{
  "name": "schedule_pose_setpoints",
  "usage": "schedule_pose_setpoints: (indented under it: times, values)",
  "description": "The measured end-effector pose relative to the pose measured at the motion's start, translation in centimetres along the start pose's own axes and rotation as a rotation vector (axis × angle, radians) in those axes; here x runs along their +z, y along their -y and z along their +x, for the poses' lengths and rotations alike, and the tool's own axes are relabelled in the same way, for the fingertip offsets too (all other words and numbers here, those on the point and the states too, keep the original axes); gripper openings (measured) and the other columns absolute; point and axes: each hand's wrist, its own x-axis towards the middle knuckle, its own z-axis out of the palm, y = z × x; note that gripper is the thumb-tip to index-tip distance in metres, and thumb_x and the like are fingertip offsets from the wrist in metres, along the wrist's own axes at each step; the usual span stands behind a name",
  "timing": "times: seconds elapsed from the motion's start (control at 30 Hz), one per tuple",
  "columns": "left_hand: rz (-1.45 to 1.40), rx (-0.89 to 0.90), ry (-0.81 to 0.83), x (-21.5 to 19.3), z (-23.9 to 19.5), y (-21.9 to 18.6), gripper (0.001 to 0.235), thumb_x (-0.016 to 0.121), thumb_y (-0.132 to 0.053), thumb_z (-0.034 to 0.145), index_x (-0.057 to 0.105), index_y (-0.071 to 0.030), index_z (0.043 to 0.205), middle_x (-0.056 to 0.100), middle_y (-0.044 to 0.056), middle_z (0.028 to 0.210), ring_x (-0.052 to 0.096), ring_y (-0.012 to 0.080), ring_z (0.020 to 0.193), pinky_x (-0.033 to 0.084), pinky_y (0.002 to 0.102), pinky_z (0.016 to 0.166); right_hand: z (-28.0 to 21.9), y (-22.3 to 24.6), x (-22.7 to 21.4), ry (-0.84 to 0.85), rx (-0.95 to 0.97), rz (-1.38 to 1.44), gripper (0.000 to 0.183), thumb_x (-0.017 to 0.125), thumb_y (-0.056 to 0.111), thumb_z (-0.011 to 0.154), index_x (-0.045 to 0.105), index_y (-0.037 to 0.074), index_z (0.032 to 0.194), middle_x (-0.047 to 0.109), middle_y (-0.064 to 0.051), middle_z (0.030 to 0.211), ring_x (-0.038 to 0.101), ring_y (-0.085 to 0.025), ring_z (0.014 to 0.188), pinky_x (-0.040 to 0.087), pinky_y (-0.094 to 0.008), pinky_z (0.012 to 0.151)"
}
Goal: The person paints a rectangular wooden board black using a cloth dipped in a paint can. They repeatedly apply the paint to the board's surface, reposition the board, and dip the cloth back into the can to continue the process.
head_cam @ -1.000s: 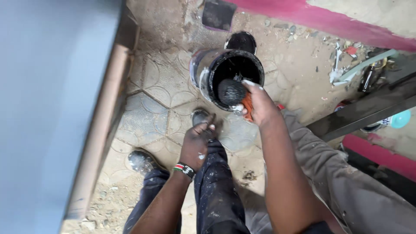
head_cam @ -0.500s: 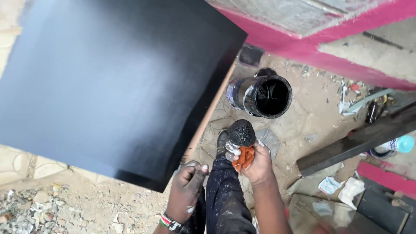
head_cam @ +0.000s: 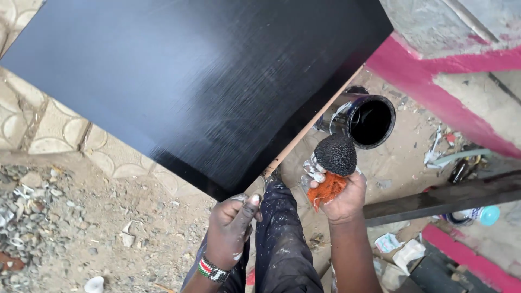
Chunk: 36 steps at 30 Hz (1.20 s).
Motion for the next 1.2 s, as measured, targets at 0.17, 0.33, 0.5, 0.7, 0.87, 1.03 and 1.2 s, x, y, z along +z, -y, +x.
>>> schedule_pose_setpoints:
  times: [0.17, 0.33, 0.5, 0.7, 0.87, 1.03, 1.2]
  values:
    - [0.061, 0.199, -0.021, 1.7, -0.2, 0.8, 0.045, 0.075, -0.027, 0.118, 0.063, -0.012, 0.078, 0.061, -0.003, 0.085, 0.058, 0.0108, 0.08, 0.052, 0.032, 0.075, 0.5, -0.6, 2.7, 0.087, 0.059, -0.043, 0.023, 0.063, 0.028, 0.109, 0.067, 0.006, 0.107, 0.057, -0.013, 0.099, 0.053, -0.026, 0.087, 0.049, -0.038, 0.078]
    - [-0.144, 0.153, -0.087, 3.1, -0.6, 3.5, 0.018, 0.084, -0.001, 0.107, 0.082, -0.003, 0.125, 0.076, 0.006, 0.122, 0.074, 0.013, 0.108, 0.067, 0.025, 0.091, 1.0, 0.4, 4.1, 0.061, 0.101, -0.102, 0.025, 0.06, 0.028, 0.11, 0.062, 0.005, 0.1, 0.054, -0.014, 0.094, 0.052, -0.027, 0.086, 0.049, -0.037, 0.078]
    - [-0.415, -0.042, -0.171, 5.7, -1.2, 4.1, 0.03, 0.085, -0.006, 0.104, 0.086, 0.011, 0.129, 0.091, 0.023, 0.119, 0.086, 0.0261, 0.076, 0.074, 0.035, 0.071, 0.6, 1.5, 5.2, 0.031, 0.079, -0.216, 0.023, 0.063, 0.026, 0.099, 0.066, 0.003, 0.105, 0.059, -0.015, 0.096, 0.047, -0.027, 0.076, 0.041, -0.039, 0.067]
    - [-0.198, 0.032, -0.23, 8.5, -2.2, 2.4, 0.056, 0.092, -0.032, 0.108, 0.061, -0.015, 0.064, 0.052, -0.004, 0.045, 0.043, 0.0041, 0.047, 0.037, 0.027, 0.053, 1.0, 3.7, 2.8, 0.0, 0.175, -0.21, 0.035, 0.065, 0.035, 0.111, 0.07, 0.0, 0.113, 0.061, -0.019, 0.1, 0.055, -0.028, 0.087, 0.048, -0.041, 0.074]
    - [-0.068, 0.292, -0.322, 8.2, -3.2, 2.9, 0.043, 0.077, -0.03, 0.116, 0.077, -0.014, 0.076, 0.069, -0.002, 0.072, 0.06, 0.0112, 0.064, 0.051, 0.032, 0.059, 2.0, 5.8, 2.1, -0.046, 0.087, -0.373, 0.034, 0.057, 0.032, 0.123, 0.079, 0.007, 0.129, 0.08, -0.016, 0.115, 0.067, -0.028, 0.089, 0.054, -0.051, 0.083]
    - [0.209, 0.133, -0.494, 4.5, -3.4, 2.2, 0.021, 0.077, -0.044, 0.11, 0.079, -0.024, 0.106, 0.075, -0.003, 0.102, 0.068, 0.014, 0.088, 0.057, 0.034, 0.074, 3.6, 6.5, 6.0, 0.082, 0.09, -0.381, 0.021, 0.064, 0.019, 0.117, 0.077, 0.004, 0.122, 0.074, -0.016, 0.108, 0.065, -0.026, 0.089, 0.057, -0.041, 0.077]
    - [0.128, 0.127, -0.609, 0.6, -2.2, -3.5, 0.026, 0.096, -0.029, 0.108, 0.092, -0.003, 0.106, 0.09, 0.017, 0.099, 0.084, 0.0325, 0.095, 0.067, 0.048, 0.096, 6.0, 6.8, 8.2, -0.101, 0.007, -0.488, 0.019, 0.074, 0.024, 0.106, 0.087, 0.012, 0.112, 0.088, -0.011, 0.102, 0.067, -0.027, 0.078, 0.058, -0.041, 0.078]
